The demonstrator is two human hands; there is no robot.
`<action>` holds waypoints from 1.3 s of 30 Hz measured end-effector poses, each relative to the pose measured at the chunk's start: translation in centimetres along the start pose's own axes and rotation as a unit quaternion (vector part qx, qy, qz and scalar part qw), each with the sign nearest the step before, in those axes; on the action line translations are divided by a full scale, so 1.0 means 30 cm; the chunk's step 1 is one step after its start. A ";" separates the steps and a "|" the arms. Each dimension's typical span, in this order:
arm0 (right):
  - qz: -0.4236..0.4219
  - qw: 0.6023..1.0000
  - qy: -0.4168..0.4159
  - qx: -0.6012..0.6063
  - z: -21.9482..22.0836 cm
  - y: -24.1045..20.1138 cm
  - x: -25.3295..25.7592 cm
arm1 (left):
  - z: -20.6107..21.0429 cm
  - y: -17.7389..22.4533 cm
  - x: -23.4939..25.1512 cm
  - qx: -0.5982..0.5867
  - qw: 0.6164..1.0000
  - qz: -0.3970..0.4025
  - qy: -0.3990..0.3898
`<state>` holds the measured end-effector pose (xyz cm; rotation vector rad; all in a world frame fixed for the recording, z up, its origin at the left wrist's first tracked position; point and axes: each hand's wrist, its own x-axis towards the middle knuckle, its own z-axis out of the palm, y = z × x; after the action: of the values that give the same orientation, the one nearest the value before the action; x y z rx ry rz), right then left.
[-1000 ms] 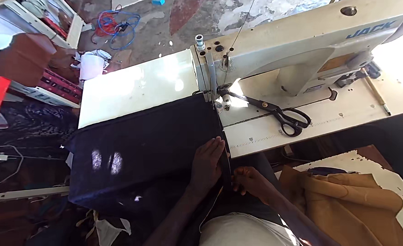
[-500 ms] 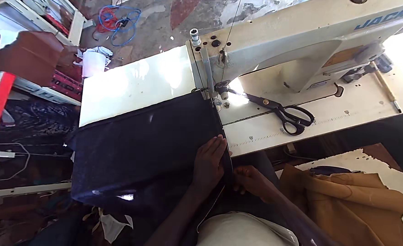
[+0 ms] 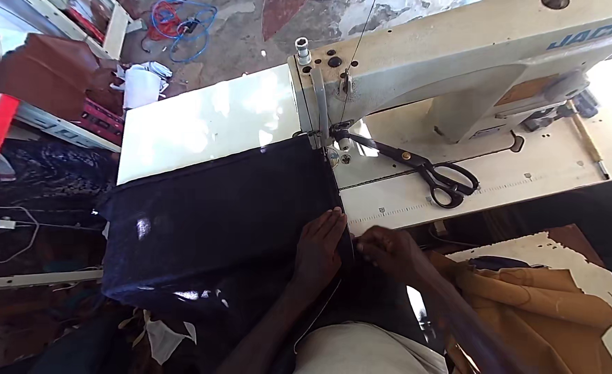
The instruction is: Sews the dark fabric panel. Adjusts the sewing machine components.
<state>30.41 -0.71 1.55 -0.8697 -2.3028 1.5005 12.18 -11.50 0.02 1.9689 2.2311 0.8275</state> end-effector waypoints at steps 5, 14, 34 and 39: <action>-0.213 0.962 0.088 -0.146 -0.014 0.003 0.208 | 0.003 0.009 -0.022 -0.008 1.000 0.013 0.003; -0.213 0.935 0.066 -0.277 0.022 0.004 0.270 | -0.030 -0.017 -0.030 -0.034 0.998 0.060 -0.016; -0.193 0.895 0.056 -0.399 0.058 -0.055 0.243 | -0.038 -0.316 0.327 -0.037 0.997 -0.032 -0.057; -0.186 0.889 0.046 -0.415 0.054 -0.068 0.249 | -0.045 -0.313 0.337 -0.021 0.997 -0.028 -0.066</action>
<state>22.99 2.04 1.90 -0.5719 -2.8250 0.2686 1.27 -2.95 0.27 1.8749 2.1653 0.7097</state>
